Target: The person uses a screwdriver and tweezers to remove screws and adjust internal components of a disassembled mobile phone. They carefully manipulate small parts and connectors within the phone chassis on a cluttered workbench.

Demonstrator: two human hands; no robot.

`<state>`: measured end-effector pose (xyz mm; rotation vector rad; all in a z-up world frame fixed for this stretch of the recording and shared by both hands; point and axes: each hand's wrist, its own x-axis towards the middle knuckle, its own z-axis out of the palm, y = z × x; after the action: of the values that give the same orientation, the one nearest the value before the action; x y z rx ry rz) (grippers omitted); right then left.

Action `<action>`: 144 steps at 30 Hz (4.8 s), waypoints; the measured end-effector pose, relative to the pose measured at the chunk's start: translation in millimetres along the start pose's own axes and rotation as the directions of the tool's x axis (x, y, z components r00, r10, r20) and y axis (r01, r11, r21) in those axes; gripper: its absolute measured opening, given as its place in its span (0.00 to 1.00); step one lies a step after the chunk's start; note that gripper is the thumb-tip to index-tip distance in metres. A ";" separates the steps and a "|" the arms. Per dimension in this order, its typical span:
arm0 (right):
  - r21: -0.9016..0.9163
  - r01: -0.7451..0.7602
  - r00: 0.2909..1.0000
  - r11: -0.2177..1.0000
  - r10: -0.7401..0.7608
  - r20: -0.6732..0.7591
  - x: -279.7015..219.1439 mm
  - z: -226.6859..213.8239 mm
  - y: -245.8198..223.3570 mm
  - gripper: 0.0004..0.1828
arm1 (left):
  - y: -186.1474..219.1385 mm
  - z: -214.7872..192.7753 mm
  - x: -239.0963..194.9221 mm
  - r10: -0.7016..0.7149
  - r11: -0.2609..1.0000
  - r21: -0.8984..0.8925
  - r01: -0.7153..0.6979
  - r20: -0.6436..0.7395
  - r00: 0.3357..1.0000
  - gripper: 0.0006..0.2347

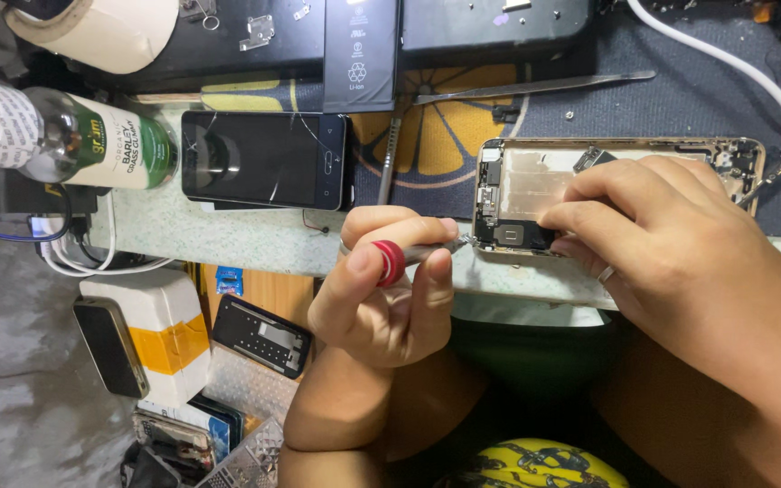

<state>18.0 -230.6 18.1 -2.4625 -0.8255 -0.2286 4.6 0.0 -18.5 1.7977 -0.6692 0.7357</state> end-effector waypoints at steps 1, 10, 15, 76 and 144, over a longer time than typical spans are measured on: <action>0.005 -0.002 1.000 1.000 0.002 -0.001 0.2 0.0 0.1 0.17 | 0.3 -0.1 0.5 -0.002 1.000 -0.001 0.002 0.007 1.000 0.27; 0.008 -0.005 1.000 1.000 0.005 0.004 0.6 -1.0 0.0 0.17 | 1.3 -6.0 6.5 0.004 1.000 -0.025 -0.001 0.105 0.994 0.29; 0.016 -0.017 1.000 1.000 0.017 -0.008 1.6 -0.4 0.2 0.16 | 4.4 -6.6 7.8 -0.021 1.000 -0.004 0.021 0.105 0.994 0.30; 0.004 -0.052 0.998 0.999 0.051 0.031 -3.7 -1.6 -11.4 0.19 | 11.7 -25.0 35.2 0.115 0.977 -0.214 -0.025 0.422 0.899 0.18; -0.025 -0.030 0.999 0.999 0.030 0.009 -8.0 0.8 -13.4 0.21 | 17.3 -22.1 18.9 -0.003 0.997 -0.073 0.022 0.253 0.967 0.22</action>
<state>3.5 -225.2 20.7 -2.4989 -0.7931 -0.2181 0.6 13.6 12.2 1.8410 -0.8410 0.4691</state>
